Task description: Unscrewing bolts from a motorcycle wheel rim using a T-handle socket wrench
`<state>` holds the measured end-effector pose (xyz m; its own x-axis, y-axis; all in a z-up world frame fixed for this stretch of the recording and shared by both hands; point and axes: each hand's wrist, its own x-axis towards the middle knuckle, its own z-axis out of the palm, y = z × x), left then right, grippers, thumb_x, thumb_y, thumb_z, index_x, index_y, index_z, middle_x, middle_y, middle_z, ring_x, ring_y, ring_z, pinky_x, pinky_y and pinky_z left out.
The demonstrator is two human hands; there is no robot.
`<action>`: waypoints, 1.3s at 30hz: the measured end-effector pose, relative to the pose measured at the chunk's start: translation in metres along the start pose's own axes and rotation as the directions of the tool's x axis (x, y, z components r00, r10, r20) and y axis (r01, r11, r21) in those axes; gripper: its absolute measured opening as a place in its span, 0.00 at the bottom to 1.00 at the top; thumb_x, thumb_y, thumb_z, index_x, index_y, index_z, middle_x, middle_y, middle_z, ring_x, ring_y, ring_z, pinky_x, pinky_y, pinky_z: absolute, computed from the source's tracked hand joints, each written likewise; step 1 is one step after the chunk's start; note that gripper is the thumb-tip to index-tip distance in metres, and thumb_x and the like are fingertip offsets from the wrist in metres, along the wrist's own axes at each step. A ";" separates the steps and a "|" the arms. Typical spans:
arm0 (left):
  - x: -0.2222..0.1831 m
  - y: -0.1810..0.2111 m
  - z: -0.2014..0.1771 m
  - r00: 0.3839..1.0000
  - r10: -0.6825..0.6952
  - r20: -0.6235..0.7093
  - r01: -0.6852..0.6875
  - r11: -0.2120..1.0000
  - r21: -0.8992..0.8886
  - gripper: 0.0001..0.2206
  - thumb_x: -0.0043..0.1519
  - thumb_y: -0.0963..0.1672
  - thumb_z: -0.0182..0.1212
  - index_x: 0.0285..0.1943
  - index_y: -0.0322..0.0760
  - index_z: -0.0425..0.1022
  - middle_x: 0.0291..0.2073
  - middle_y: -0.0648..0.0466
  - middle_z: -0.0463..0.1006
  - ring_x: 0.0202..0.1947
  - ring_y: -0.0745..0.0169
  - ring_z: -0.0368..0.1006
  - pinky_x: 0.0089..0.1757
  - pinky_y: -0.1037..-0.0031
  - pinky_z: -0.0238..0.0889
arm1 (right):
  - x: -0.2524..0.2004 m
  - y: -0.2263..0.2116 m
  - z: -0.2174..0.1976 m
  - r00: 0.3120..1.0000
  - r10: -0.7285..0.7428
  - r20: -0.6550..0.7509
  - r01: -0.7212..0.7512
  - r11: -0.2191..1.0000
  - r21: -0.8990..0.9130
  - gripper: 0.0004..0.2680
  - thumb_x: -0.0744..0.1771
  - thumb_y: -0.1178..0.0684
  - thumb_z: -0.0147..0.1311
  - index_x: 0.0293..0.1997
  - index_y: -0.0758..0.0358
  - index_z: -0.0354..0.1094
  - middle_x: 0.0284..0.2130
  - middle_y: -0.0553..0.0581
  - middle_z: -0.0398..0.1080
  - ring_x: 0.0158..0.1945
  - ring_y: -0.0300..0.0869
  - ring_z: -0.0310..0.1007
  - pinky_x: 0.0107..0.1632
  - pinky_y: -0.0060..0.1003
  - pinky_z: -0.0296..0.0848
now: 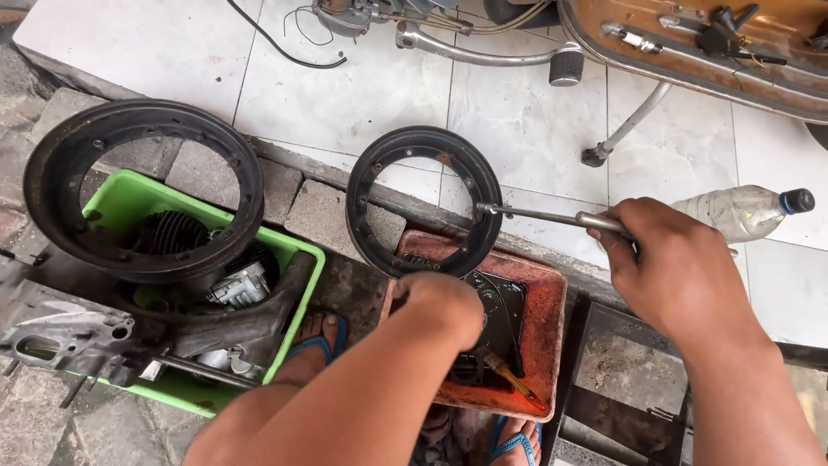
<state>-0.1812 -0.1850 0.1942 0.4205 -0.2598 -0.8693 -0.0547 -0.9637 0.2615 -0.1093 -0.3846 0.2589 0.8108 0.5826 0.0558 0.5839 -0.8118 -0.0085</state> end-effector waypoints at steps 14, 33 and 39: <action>0.087 0.018 0.020 0.977 -0.058 0.207 0.013 0.977 0.211 0.20 0.65 0.48 0.53 0.63 0.40 0.77 0.61 0.40 0.75 0.59 0.26 0.72 0.50 0.37 0.68 | 0.035 0.009 0.022 0.998 -0.010 0.065 0.015 0.997 -0.080 0.05 0.68 0.52 0.54 0.39 0.60 0.67 0.34 0.55 0.73 0.34 0.60 0.72 0.35 0.55 0.70; 0.089 0.022 0.017 0.974 -0.043 0.222 -0.004 0.978 0.208 0.17 0.65 0.48 0.51 0.59 0.43 0.79 0.57 0.45 0.79 0.58 0.30 0.73 0.50 0.36 0.66 | 0.052 0.017 0.027 0.983 -0.184 -0.031 0.173 0.960 -0.219 0.12 0.65 0.51 0.60 0.51 0.60 0.70 0.39 0.60 0.78 0.45 0.56 0.76 0.56 0.50 0.71; 0.091 0.024 0.016 0.972 -0.038 0.231 -0.016 0.973 0.229 0.18 0.66 0.49 0.49 0.60 0.44 0.79 0.57 0.48 0.80 0.60 0.31 0.73 0.51 0.37 0.66 | 0.060 -0.008 -0.021 0.921 0.214 0.327 -0.248 0.967 0.064 0.13 0.65 0.46 0.57 0.55 0.52 0.71 0.53 0.55 0.75 0.54 0.55 0.73 0.54 0.50 0.68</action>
<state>-0.1584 -0.2326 0.1150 0.2018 -0.2299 -0.9520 -0.2670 -0.9482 0.1724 -0.0661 -0.3434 0.2835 0.8846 0.3754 -0.2766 0.3663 -0.9265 -0.0859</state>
